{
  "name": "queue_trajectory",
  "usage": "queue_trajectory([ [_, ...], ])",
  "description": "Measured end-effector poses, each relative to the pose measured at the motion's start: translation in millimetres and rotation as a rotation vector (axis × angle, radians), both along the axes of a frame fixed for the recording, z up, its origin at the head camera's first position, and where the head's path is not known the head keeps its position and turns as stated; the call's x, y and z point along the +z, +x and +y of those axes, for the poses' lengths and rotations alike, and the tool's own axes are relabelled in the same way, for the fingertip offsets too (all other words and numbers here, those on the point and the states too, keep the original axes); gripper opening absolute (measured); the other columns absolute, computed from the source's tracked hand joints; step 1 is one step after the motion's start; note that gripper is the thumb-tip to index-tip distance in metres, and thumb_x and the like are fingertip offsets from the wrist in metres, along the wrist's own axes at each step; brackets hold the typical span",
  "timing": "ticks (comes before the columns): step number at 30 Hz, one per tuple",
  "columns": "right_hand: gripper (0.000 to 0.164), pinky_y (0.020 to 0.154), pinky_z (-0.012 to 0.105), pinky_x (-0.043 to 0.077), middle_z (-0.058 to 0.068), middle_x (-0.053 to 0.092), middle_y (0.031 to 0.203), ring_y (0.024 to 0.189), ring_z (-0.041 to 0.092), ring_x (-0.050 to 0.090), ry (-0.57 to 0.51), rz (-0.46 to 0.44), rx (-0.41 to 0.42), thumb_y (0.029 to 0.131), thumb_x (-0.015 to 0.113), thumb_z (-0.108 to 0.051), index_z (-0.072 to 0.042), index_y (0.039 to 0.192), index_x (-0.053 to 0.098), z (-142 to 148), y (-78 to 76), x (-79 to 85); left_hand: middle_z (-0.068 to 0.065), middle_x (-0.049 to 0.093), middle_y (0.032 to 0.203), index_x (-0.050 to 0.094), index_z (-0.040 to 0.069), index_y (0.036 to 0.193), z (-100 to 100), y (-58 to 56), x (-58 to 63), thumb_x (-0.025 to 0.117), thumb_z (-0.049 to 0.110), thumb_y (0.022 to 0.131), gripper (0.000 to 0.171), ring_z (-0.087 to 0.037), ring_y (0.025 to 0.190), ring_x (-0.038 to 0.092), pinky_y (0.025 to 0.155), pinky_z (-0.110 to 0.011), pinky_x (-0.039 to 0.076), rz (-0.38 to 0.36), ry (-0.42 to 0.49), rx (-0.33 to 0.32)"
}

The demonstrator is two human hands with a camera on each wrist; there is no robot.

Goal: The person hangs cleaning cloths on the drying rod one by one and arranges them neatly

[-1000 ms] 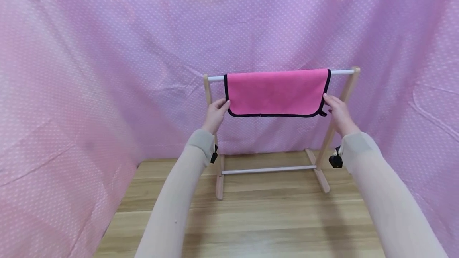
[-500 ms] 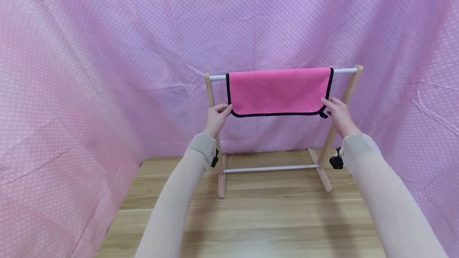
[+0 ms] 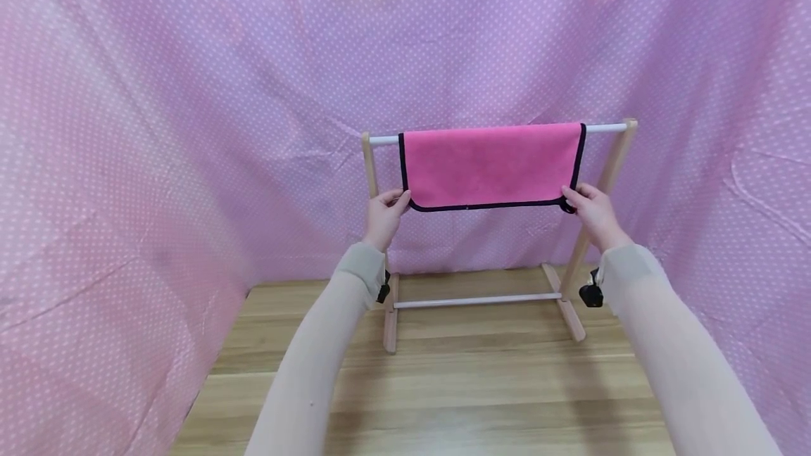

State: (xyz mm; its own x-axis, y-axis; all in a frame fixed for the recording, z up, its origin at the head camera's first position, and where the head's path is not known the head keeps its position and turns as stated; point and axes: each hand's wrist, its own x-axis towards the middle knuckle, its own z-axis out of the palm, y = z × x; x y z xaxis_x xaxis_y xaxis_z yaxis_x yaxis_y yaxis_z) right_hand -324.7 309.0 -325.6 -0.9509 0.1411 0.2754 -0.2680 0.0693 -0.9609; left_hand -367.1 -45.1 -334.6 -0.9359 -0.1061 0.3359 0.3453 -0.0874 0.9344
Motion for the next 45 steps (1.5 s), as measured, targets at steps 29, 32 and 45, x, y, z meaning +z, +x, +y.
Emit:
queue_trajectory([
  [29, 0.022, 0.069, 0.006, 0.052, -0.015, 0.065, 0.075, 0.071, -0.004, 0.060, -0.213, 0.050, -0.034, 0.088, 0.062, 0.001, -0.020, 0.081, 0.067, 7, 17.3, -23.4, -0.032, 0.057, 0.119, 0.045, -0.012, 0.126, -16, 18.1, -8.1, 0.057, -0.006, 0.090, 0.039, -0.010, 0.087, 0.064, 0.091, -0.029, 0.055, -0.005, -0.070, -0.168],
  [32, 0.021, 0.069, 0.005, 0.051, -0.018, 0.066, 0.076, 0.072, -0.006, 0.060, -0.142, 0.027, -0.032, 0.089, 0.062, -0.002, -0.022, 0.084, 0.066, 14, 27.4, -32.9, -0.031, 0.057, 0.119, 0.045, -0.013, 0.125, -14, 30.6, -16.7, 0.057, -0.004, 0.090, 0.038, -0.018, 0.094, 0.065, 0.092, -0.029, 0.054, 0.001, -0.150, -0.215],
  [45, 0.011, 0.073, 0.002, 0.043, -0.029, 0.059, 0.088, 0.083, -0.013, 0.053, 0.354, 0.045, -0.014, 0.094, 0.058, -0.015, -0.023, 0.099, 0.064, 16, 80.5, -53.2, -0.024, 0.061, 0.116, 0.053, -0.006, 0.121, -36, 103.1, -45.2, 0.060, 0.001, 0.090, 0.033, -0.037, 0.106, 0.059, 0.096, -0.047, 0.050, 0.216, -0.419, -0.216],
])
